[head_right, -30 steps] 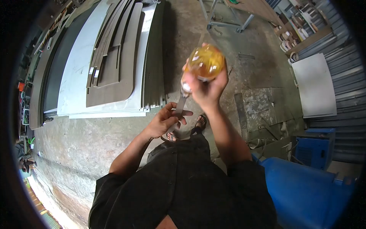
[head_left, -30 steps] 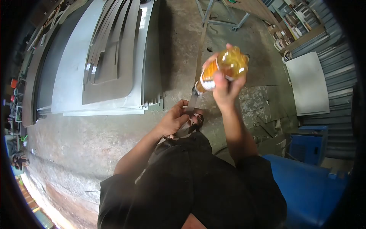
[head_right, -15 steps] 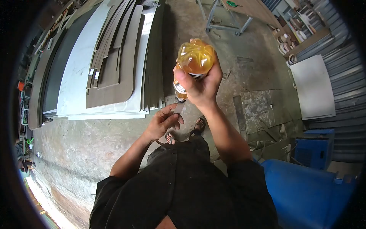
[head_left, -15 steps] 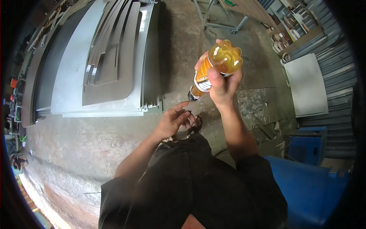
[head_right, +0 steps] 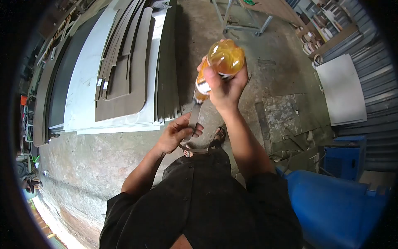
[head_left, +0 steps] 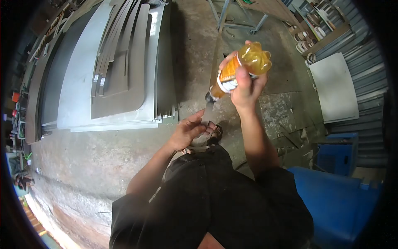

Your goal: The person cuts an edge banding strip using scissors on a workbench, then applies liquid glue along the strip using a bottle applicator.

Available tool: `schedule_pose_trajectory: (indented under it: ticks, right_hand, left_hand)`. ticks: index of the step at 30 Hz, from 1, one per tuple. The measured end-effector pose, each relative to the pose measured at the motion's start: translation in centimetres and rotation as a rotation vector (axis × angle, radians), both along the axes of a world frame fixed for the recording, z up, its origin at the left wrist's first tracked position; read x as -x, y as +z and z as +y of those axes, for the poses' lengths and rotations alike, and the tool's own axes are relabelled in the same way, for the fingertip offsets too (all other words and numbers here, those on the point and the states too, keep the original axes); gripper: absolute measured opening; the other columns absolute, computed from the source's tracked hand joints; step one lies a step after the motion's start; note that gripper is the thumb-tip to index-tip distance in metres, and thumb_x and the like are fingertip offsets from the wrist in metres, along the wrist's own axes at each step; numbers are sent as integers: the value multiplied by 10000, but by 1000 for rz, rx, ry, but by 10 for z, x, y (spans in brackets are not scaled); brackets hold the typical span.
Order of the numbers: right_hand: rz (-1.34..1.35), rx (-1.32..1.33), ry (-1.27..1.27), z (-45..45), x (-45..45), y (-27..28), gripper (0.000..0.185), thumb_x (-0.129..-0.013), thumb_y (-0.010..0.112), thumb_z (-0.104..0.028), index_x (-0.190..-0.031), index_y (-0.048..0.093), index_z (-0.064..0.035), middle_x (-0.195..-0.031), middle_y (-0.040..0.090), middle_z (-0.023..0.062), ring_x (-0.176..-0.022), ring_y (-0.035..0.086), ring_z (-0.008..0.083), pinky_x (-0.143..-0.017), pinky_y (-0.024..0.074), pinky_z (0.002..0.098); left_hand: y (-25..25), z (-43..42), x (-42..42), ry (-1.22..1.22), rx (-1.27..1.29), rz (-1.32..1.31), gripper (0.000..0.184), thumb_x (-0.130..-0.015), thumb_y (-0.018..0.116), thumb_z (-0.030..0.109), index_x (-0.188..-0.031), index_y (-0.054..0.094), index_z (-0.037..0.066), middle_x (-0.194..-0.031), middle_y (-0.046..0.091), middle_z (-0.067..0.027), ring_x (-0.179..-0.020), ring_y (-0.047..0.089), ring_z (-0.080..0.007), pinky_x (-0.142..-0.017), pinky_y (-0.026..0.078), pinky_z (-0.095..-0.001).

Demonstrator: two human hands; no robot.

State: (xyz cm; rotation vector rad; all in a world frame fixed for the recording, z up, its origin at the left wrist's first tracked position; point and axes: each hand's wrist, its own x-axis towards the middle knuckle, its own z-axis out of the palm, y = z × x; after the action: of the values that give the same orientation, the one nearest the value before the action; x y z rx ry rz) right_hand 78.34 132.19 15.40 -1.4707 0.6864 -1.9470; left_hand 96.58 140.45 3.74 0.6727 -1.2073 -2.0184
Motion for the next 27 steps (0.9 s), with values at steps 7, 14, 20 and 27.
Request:
schedule_pose_trajectory:
  ticks: [7, 14, 20, 27]
  right_hand:
    - [-140, 13, 62, 25, -5, 3, 779, -793, 796, -367, -1346, 407, 20, -895, 629, 121, -740, 639, 189, -683, 531, 319]
    - [-2, -18, -16, -15, -2, -6, 614, -828, 775, -291, -1270, 471, 9, -898, 635, 103, -735, 643, 173, -658, 535, 311]
    - [-55, -159, 12, -36, -2, 0, 381, -887, 684, -223, -1166, 531, -13, -926, 637, 116, -735, 648, 191, -635, 542, 335]
    - [-53, -92, 97, 16, -20, -5, 708, -837, 720, -377, -1355, 425, 4, -927, 616, 137, -732, 637, 226, -632, 539, 374]
  left_hand:
    - [-17, 9, -6, -103, -31, -21, 695, -985, 435, -42, -1583, 185, 210, -1041, 612, -92, -774, 572, -121, -759, 494, -256]
    - [-14, 12, -13, -145, 121, -115, 716, -998, 376, -27, -1589, 127, 291, -1011, 622, -85, -663, 500, -59, -667, 467, -205]
    - [-9, 17, -15, -177, 87, -44, 791, -962, 335, -69, -1588, 63, 331, -993, 636, -106, -655, 508, -64, -668, 470, -209]
    - [1, 5, -15, 45, -89, 104, 393, -916, 447, -42, -1296, 411, 52, -1129, 644, -186, -839, 636, -165, -744, 518, -279]
